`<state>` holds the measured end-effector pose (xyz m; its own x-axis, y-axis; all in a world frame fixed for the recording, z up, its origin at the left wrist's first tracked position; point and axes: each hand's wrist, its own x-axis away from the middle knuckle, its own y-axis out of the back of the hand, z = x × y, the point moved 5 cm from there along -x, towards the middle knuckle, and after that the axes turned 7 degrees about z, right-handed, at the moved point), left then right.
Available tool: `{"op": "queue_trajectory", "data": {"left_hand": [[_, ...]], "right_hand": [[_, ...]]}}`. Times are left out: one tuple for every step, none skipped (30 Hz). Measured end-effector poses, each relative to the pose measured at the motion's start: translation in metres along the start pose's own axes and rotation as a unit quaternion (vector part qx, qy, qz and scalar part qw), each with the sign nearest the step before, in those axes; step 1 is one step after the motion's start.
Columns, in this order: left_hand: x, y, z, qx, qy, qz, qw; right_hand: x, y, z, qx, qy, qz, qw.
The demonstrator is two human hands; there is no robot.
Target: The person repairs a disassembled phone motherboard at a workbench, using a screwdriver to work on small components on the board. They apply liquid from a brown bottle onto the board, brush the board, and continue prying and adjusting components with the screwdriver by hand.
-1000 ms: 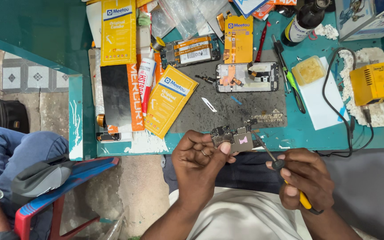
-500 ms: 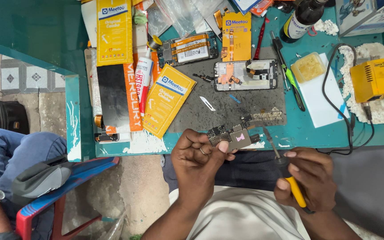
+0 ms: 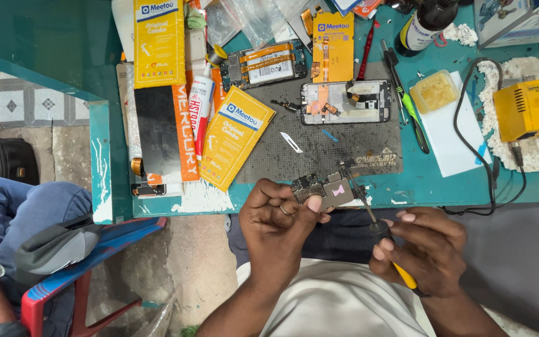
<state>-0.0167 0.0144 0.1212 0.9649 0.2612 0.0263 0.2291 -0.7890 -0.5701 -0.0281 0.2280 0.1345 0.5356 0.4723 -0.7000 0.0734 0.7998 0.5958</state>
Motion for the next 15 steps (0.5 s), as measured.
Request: {"op": "queue_trajectory", "data": {"left_hand": [[0.0001, 0.0001, 0.0000, 0.000, -0.001, -0.001, 1.000], [0.0000, 0.0001, -0.0001, 0.001, -0.002, -0.002, 1.000], [0.0000, 0.0001, 0.0000, 0.001, 0.000, -0.002, 1.000], [0.0002, 0.0004, -0.0004, 0.001, 0.002, -0.002, 1.000], [-0.0001, 0.0002, -0.0002, 0.001, 0.005, -0.002, 1.000], [-0.0002, 0.0000, -0.0006, 0.002, 0.004, -0.002, 1.000], [-0.0005, -0.0003, -0.0010, 0.003, 0.003, -0.001, 1.000], [-0.0006, -0.0006, -0.0014, 0.004, 0.002, 0.000, 1.000], [-0.0009, -0.0009, -0.0013, 0.005, 0.005, 0.001, 1.000], [-0.0013, -0.0011, -0.0012, 0.007, 0.009, 0.002, 1.000], [-0.0014, -0.0012, -0.0011, 0.008, 0.012, 0.003, 1.000], [-0.0010, -0.0010, -0.0020, 0.007, 0.011, 0.003, 1.000], [-0.0014, -0.0010, -0.0020, 0.006, 0.009, 0.003, 1.000], [-0.0014, -0.0010, -0.0023, 0.004, 0.008, 0.004, 1.000], [-0.0016, -0.0010, -0.0022, 0.006, 0.008, 0.005, 1.000]], "right_hand": [[-0.0003, 0.0000, -0.0002, -0.002, 0.000, 0.004, 1.000], [-0.0007, 0.0000, -0.0003, -0.005, 0.001, 0.008, 1.000], [-0.0010, 0.0000, -0.0007, -0.002, 0.000, 0.010, 1.000], [-0.0013, 0.0001, -0.0008, 0.001, -0.001, 0.013, 1.000], [-0.0015, 0.0000, -0.0011, 0.004, -0.002, 0.016, 1.000], [-0.0016, 0.0003, -0.0009, 0.004, -0.002, 0.015, 1.000], [-0.0016, 0.0006, -0.0008, 0.004, -0.003, 0.014, 1.000], [-0.0017, 0.0007, -0.0004, 0.004, -0.003, 0.014, 1.000], [-0.0016, 0.0007, -0.0004, 0.006, -0.007, 0.016, 1.000], [-0.0016, 0.0005, -0.0002, 0.007, -0.010, 0.017, 1.000], [-0.0016, 0.0003, -0.0004, 0.009, -0.014, 0.019, 1.000], [-0.0016, 0.0002, 0.0001, 0.010, -0.015, 0.019, 1.000], [-0.0016, 0.0001, -0.0002, 0.012, -0.016, 0.019, 1.000], [-0.0017, 0.0001, -0.0001, 0.013, -0.017, 0.019, 1.000], [-0.0018, 0.0001, -0.0001, 0.011, -0.014, 0.017, 1.000]]}}
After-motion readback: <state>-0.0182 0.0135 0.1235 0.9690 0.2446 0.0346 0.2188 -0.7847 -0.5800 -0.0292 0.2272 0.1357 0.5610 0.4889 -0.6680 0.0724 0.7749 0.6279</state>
